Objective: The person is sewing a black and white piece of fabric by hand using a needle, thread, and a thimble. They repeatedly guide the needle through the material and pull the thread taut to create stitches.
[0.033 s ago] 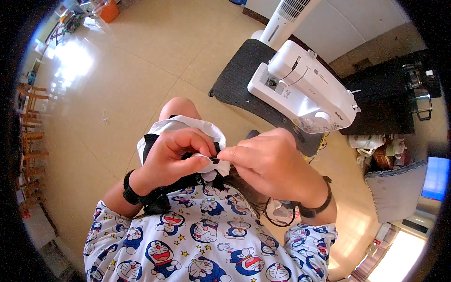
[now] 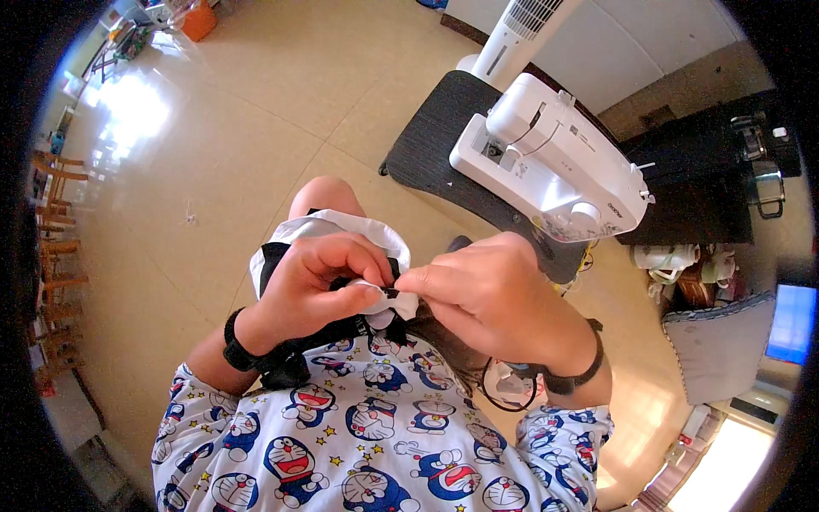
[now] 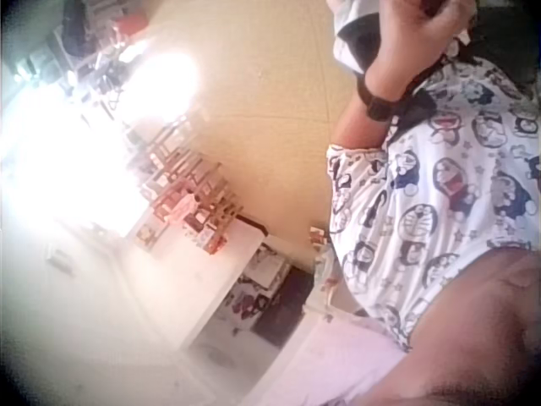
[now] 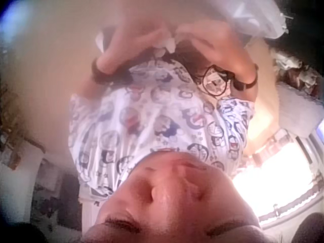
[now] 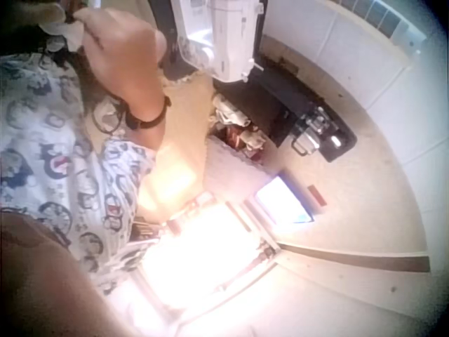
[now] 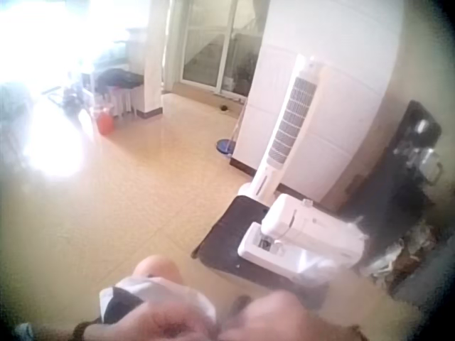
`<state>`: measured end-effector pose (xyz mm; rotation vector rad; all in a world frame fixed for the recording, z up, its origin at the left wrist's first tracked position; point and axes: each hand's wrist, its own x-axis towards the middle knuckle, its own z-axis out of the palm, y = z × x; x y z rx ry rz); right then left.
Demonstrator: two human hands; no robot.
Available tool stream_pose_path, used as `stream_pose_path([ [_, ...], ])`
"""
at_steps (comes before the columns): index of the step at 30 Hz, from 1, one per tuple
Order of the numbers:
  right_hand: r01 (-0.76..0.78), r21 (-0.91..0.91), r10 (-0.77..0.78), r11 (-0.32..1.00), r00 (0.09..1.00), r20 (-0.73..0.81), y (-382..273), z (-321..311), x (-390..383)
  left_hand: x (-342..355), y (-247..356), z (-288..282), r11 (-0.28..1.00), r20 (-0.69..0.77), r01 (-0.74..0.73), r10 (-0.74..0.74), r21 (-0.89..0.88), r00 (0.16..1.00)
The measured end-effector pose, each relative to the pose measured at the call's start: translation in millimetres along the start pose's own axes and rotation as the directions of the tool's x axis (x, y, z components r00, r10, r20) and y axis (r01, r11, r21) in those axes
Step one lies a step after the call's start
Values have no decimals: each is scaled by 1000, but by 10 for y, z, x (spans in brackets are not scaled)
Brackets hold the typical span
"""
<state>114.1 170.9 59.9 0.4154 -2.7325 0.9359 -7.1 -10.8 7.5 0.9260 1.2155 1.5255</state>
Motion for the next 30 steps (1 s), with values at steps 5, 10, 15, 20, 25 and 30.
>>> stream_pose_path([
  [5, -151, 241, 137, 959, 988, 74, 44, -4, -28, 6, 6, 7, 1000, 37, 22, -22, 11, 999],
  [10, -228, 313, 190, 922, 971, 149, 98, 34, -62, 11, -9, 17, 999, 58, 28, -30, 45, 998],
  [15, -355, 335, 291, 873, 929, 228, 118, 32, -75, 16, -36, 66, 999, 5, -39, 39, 33, 999],
  [20, -318, 480, 255, 818, 947, 194, 138, 71, -87, 19, -51, 79, 993, -8, -85, 86, 79, 996],
  [25, -325, 394, 288, 860, 946, 150, 93, 114, -91, 16, -63, 67, 1000, 0, -27, 27, -1, 1000],
  [30, -186, 3, 186, 983, 981, -51, -170, 210, -11, 24, -58, 82, 988, -46, 148, -150, -44, 988],
])
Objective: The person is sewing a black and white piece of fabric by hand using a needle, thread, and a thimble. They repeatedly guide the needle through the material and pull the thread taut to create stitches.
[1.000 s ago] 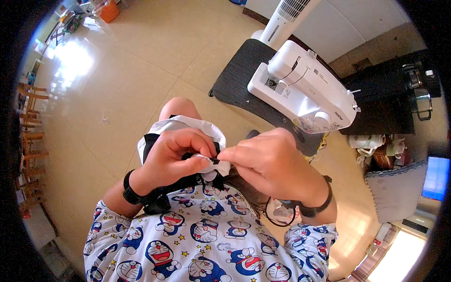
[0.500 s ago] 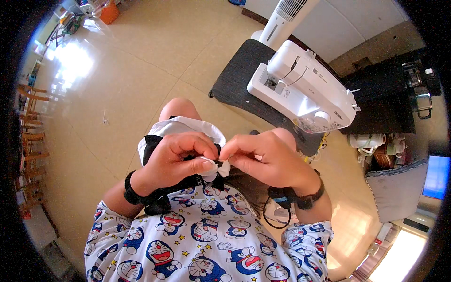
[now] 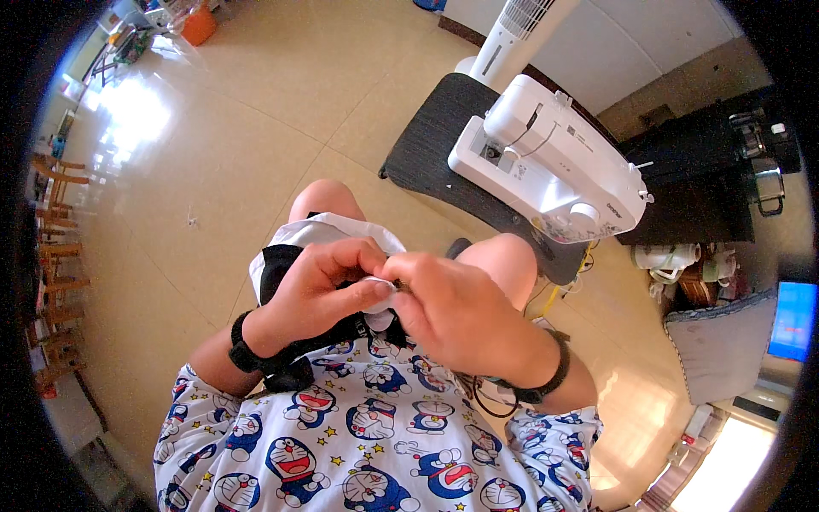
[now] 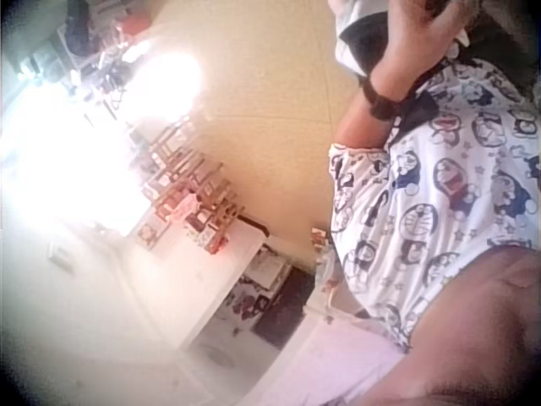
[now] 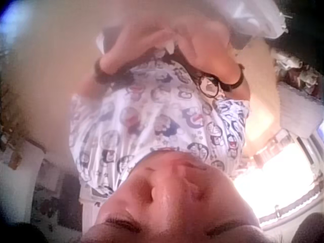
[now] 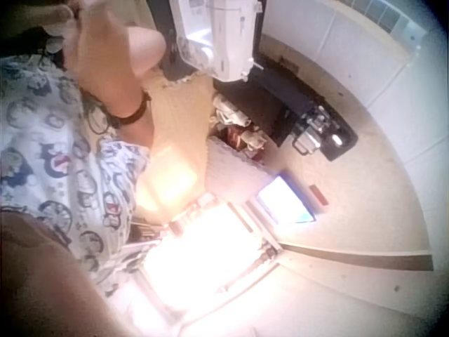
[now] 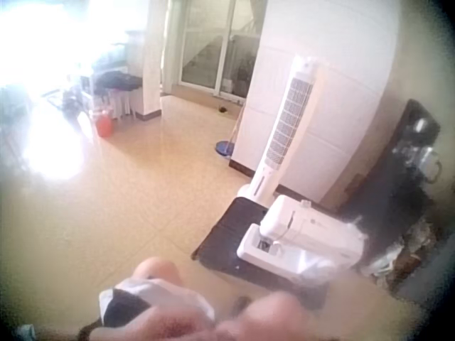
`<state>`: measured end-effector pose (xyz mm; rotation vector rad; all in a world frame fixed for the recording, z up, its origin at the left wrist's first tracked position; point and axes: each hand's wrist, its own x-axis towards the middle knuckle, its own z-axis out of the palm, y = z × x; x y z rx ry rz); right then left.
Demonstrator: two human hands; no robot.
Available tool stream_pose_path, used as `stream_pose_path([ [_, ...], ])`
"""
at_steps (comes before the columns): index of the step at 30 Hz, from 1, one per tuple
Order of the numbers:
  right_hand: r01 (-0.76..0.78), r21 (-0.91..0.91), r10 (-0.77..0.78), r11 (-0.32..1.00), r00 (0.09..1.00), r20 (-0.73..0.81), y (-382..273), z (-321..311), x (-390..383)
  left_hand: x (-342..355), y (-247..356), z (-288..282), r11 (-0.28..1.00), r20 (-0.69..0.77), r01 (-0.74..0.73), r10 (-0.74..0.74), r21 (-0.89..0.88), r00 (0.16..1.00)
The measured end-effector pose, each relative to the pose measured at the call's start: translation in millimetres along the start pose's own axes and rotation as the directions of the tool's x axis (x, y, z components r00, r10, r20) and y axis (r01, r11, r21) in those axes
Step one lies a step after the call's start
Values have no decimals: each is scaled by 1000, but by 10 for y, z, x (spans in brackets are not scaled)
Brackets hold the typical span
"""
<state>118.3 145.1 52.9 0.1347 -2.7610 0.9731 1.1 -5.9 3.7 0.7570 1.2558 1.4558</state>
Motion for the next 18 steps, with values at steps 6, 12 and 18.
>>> stream_pose_path([
  [6, 215, -286, -229, 934, 973, -17, 75, 170, -61, 50, -94, 14, 987, -78, -139, 146, 86, 986],
  [12, 453, -551, -605, 701, 787, -123, -99, 136, 1, 125, -153, 11, 980, -182, -195, 199, 40, 963],
  [18, 404, 763, -11, 505, 887, -462, -171, -163, -279, 77, -172, -117, 975, -289, -190, 150, -116, 945],
])
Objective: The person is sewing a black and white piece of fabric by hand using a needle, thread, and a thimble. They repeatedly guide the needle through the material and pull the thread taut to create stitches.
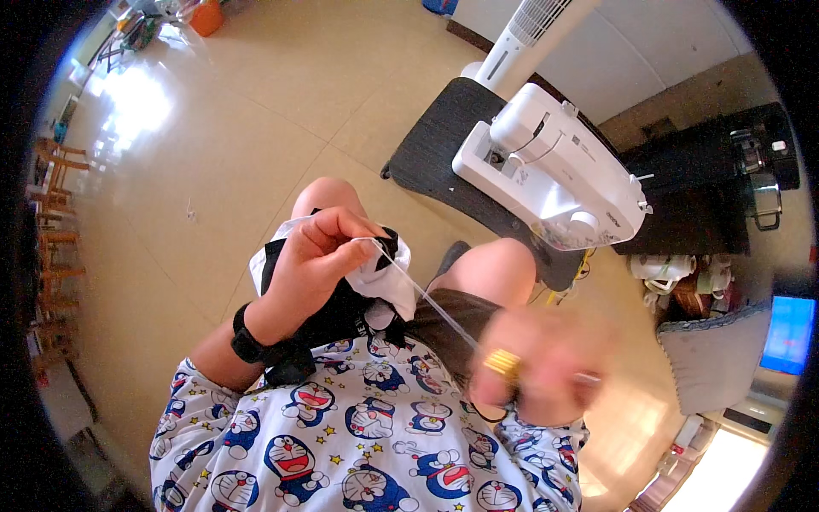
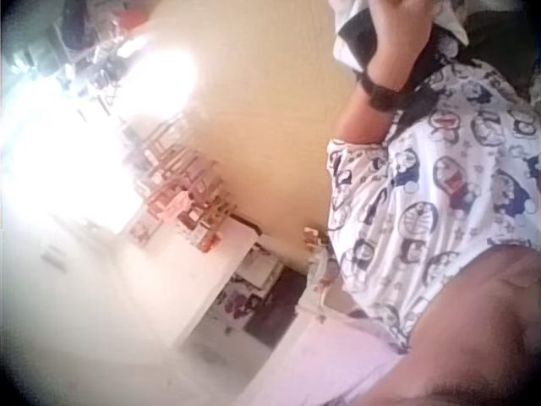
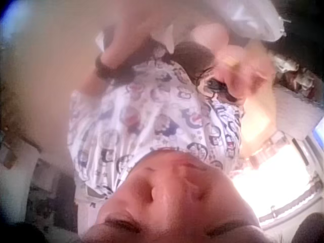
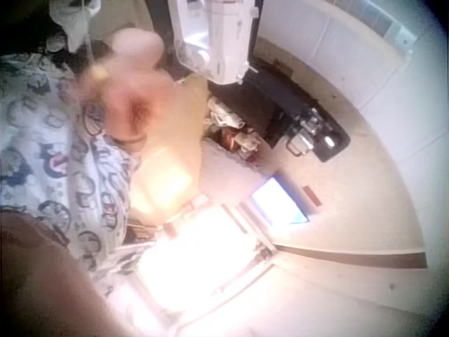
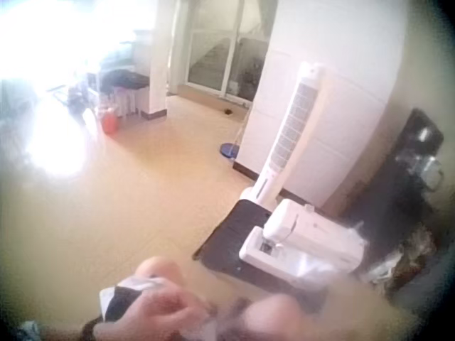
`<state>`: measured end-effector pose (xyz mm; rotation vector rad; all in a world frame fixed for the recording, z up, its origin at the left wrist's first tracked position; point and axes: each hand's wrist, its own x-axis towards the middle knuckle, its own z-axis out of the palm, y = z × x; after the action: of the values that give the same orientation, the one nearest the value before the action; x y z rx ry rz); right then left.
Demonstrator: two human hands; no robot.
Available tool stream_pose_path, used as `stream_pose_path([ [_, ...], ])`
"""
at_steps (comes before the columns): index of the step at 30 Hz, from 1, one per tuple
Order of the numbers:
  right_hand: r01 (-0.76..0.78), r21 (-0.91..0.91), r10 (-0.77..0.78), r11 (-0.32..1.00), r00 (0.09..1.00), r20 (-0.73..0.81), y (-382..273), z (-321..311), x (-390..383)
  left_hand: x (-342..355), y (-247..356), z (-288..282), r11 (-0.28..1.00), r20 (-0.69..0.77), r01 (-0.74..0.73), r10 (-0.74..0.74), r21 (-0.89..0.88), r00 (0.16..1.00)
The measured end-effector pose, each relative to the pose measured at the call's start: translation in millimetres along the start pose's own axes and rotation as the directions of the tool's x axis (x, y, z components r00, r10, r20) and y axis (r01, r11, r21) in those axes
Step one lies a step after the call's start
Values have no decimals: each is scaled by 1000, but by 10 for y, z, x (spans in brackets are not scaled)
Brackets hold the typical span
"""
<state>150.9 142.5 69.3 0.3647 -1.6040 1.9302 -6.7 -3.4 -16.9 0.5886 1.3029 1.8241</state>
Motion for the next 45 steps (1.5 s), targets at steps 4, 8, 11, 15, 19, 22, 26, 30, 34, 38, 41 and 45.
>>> stream_pose_path([
  [4, 272, -4, -271, 962, 957, -101, -625, -361, -149, 33, 29, 6, 996, 0, 30, -30, -86, 1000],
  [8, 362, 1, -352, 932, 905, -240, -1072, -637, -434, 8, 28, -35, 992, -24, 27, -31, -126, 999],
  [11, 415, 2, -404, 910, 885, -233, -1305, -755, -554, 20, -5, -44, 994, -2, -13, 13, -110, 1000],
  [15, 453, -59, -443, 890, 824, -355, -1541, -847, -673, 33, 2, -27, 997, 15, -16, 17, -73, 1000],
  [19, 491, -162, -514, 856, 779, -359, -1657, -917, -755, 22, 12, 4, 997, 33, -10, 13, -78, 999],
  [22, 480, -122, -488, 869, 788, -375, -1693, -905, -760, 22, 8, 7, 997, 61, -15, 20, -77, 998],
  [26, 468, -37, -455, 883, 835, -308, -1666, -931, -728, 14, -9, -13, 995, 68, 8, -1, -102, 998],
  [30, 445, -194, -485, 874, 780, -395, -1747, -1034, -809, 3, 10, -30, 991, 54, 10, -3, -135, 999],
  [34, 389, -270, -472, 881, 764, -439, -1715, -973, -912, 7, 21, -4, 994, 78, 10, -1, -108, 997],
  [38, 165, -531, -218, 831, 975, -39, -1399, -940, -826, 21, 50, 65, 993, 146, 22, -5, -114, 989],
  [41, -144, -788, 12, 598, 985, -171, -786, -385, -535, 11, 62, 127, 989, 166, 64, -41, -132, 985],
  [45, -224, -823, 433, 522, 901, 30, -86, -67, 8, -37, 75, 72, 985, 151, 73, -49, -156, 987],
])
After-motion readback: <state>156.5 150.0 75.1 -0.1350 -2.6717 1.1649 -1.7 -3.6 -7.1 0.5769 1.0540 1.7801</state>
